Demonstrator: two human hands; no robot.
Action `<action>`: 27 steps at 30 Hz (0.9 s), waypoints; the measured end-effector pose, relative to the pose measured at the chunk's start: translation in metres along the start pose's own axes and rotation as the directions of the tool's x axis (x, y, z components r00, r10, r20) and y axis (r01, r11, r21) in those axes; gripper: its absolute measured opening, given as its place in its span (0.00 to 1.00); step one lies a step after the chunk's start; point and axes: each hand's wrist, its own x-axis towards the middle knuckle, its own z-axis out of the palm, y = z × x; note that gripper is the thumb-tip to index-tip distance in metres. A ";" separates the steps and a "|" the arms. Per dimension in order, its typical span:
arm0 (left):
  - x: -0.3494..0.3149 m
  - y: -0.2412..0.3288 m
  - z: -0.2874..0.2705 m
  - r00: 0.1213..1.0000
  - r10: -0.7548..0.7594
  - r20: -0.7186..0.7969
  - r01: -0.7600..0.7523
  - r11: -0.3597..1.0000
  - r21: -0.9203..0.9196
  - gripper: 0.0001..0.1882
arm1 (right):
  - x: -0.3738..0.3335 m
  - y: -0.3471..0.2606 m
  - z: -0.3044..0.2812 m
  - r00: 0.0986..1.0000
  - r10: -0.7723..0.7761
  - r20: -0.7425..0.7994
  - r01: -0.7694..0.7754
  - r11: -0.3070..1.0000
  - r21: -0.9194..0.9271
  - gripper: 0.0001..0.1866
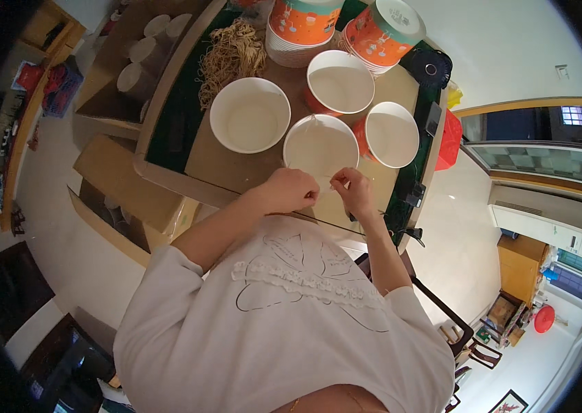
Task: Filling paper cups with decorative shredded paper filler.
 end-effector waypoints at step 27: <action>0.046 -0.017 0.048 0.915 0.093 -0.393 -0.092 0.996 0.022 0.11 | -0.006 0.016 0.015 0.996 0.045 -0.081 -0.025 0.972 0.234 0.05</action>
